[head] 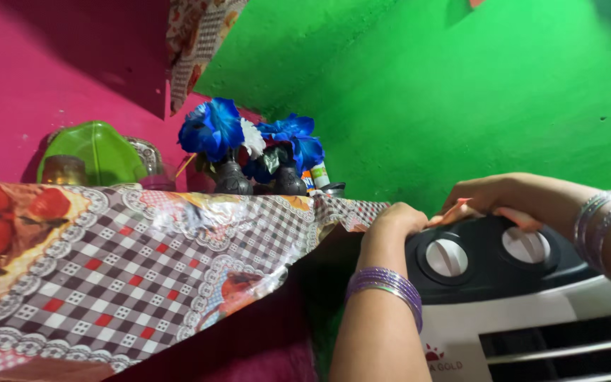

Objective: The person cleans a portable air cooler using a cloth. They wipe the top control panel, the front grille, and the side of the unit. The person also moves the cooler slightly to access different areas for cleaning.

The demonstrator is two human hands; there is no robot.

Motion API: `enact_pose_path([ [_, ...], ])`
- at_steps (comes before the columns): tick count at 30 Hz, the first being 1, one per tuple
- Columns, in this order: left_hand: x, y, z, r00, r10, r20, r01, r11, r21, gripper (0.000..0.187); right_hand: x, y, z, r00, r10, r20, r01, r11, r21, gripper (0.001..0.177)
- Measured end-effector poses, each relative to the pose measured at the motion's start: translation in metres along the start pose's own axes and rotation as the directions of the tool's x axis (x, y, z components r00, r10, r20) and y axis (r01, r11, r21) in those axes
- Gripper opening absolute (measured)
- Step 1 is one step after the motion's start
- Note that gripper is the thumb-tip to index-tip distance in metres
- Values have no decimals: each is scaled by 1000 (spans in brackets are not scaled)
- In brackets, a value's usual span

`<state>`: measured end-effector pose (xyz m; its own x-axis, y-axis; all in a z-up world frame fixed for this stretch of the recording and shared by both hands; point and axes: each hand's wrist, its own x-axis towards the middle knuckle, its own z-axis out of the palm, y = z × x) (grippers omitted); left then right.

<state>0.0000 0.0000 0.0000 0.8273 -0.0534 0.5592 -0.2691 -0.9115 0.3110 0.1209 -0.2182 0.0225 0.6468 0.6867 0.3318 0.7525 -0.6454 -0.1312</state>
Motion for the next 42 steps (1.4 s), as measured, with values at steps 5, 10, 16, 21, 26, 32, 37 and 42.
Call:
enact_pose_path([
  [5,-13,-5,-12,999,-45,23,46,998,-30,49,-33,35,4,868,495,41,-490,842,224,33],
  [10,-20,-7,-15,998,-63,-30,61,997,-54,50,-81,12,4,881,467,73,-456,881,-130,31],
  [16,4,-20,-3,999,-22,-34,22,1000,5,48,-104,-74,-10,989,143,28,-88,742,-665,29],
  [21,26,-30,4,1000,-3,7,3,998,59,48,-86,-163,4,962,-255,98,247,658,-711,44],
  [26,25,-35,10,1000,-22,22,21,997,73,47,-79,-200,23,971,233,-49,-236,970,-63,49],
  [32,14,-26,5,995,-95,-7,95,995,-4,46,-58,-141,19,921,388,39,-390,916,93,48],
  [37,7,-27,-1,994,-114,5,114,993,10,45,-51,-84,20,849,519,96,-527,822,215,50],
  [42,0,-24,-3,995,-96,-25,96,995,-10,45,-79,1,14,743,658,119,-646,661,382,41],
])
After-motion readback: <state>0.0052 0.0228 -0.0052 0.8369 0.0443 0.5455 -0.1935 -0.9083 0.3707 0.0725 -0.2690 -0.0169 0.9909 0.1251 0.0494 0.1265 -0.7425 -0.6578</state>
